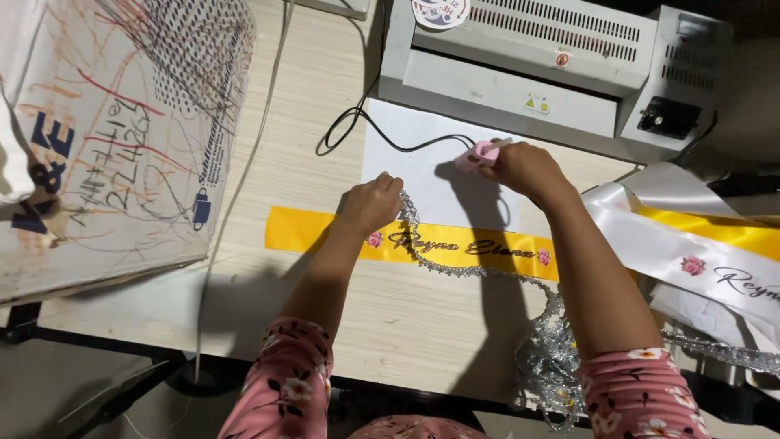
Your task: Applying a decorative silver trim to a pageant sash using a hot glue gun.
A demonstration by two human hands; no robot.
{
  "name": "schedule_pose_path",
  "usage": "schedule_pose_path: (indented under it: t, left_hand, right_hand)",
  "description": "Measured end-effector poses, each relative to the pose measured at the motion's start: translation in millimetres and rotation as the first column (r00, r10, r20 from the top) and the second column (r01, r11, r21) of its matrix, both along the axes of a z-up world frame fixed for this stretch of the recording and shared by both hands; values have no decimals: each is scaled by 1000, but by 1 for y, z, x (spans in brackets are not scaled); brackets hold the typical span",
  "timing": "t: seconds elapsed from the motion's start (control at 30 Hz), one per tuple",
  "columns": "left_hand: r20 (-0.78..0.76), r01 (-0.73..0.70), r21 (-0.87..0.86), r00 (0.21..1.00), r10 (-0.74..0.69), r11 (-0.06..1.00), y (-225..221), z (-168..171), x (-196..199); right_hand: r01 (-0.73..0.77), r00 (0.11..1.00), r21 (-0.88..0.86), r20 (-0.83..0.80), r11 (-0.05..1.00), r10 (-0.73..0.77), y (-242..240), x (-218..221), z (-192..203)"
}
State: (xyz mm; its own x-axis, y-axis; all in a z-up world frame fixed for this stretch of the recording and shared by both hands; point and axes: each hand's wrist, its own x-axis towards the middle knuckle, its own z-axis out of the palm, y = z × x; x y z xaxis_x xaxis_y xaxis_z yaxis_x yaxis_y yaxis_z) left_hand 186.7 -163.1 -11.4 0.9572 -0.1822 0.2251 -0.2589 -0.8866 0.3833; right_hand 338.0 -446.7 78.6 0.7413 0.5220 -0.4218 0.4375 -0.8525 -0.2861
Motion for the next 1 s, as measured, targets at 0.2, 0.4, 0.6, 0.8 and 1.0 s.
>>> schedule_pose_path:
  t: [0.2, 0.4, 0.6, 0.8, 1.0]
  left_hand:
    - [20, -20, 21, 1000, 19, 1000, 0, 0, 1]
    - [66, -12, 18, 998, 11, 1000, -1, -2, -1]
    - [69, -32, 36, 997, 29, 999, -4, -2, -2]
    - [-16, -15, 79, 1000, 16, 997, -2, -3, 1]
    - [52, -30, 67, 998, 27, 997, -3, 4, -1]
  right_hand:
    - [-55, 995, 1, 88, 998, 55, 11, 2, -1]
    - [-19, 999, 52, 52, 998, 16, -9, 7, -10]
    - [-32, 999, -176, -16, 984, 29, -15, 4, -14]
    - [17, 1000, -17, -26, 1000, -17, -16, 5, -22]
    - [-1, 997, -225, -76, 974, -16, -4, 3, 16]
